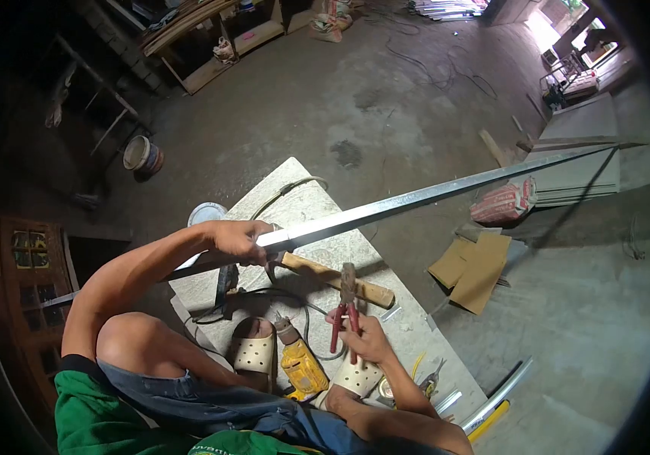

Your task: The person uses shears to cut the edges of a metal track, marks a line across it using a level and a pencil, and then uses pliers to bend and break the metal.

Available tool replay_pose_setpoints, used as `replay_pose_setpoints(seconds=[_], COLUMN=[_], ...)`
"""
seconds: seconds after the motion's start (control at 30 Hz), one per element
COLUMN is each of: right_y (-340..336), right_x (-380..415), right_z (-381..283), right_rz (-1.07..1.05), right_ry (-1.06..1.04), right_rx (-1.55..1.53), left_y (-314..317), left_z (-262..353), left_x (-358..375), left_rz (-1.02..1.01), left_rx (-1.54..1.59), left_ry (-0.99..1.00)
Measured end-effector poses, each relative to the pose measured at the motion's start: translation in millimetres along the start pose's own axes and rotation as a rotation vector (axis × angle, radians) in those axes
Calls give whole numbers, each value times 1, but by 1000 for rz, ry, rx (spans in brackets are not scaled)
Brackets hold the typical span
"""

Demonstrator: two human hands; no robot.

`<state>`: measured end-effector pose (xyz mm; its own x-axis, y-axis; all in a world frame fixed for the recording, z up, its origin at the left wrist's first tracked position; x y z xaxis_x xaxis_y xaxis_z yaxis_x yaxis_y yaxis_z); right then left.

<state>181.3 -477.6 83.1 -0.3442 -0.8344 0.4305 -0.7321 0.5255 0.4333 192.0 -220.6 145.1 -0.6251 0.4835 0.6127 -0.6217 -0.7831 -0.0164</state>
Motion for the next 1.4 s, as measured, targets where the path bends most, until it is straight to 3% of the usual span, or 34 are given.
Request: replay_pose_setpoints(seconds=[0.07,0.13,0.17,0.3,0.37,0.4,0.47,0.77,1.0,1.07,1.17,1.27,1.4], right_y=[18,22,28,41,44,44,45,57,59,44,42,36,35], right_x=[-4,-11,-11,-15,-19,-20,-21,-25,-28,-25,-43,-51,-56], right_z=[-10,-35,-45,-46,-35,-30,-34,-55,-48,-43,-21,2,6], right_rz=[29,135,117,91,109,110,155,165,198,409,259,283,319], right_ry=[8,-80,-256,-272,-79,-77,-255,-346,-289,-169,-25,23,-9], right_rx=[-68,484,515,484,395,396,474,541,554,406,402,455,472], left_y=[-2,0,-1,0,-1,0,0,3,2,-1,2,1,3], left_z=[6,5,4,-7,-18,-18,-22,-8,-12,-10,1,-5,7], left_x=[3,3,3,-4,-10,-11,-13,-9,-10,-9,-7,-6,-3], left_rz=[75,97,123,97,98,97,89,100,142,173,150,149,138], left_rx=[-41,-59,-74,-78,-122,-121,-98,-93,-81,-88,-79,-117,-63], left_ry=[15,1,-8,6,-6,-4,-21,-16,-23,-8,16,-67,1])
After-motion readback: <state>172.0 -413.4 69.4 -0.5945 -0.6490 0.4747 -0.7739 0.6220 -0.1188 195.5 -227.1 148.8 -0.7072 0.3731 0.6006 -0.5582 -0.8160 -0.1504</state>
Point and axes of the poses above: each hand's wrist, its own x-axis away from the middle knuckle, its own y-axis out of the palm, z = x × y, the point moved 9 cm from there along -x, towards the middle knuckle, and after that the axes turned 14 degrees about -x, right-handed, at the moved point
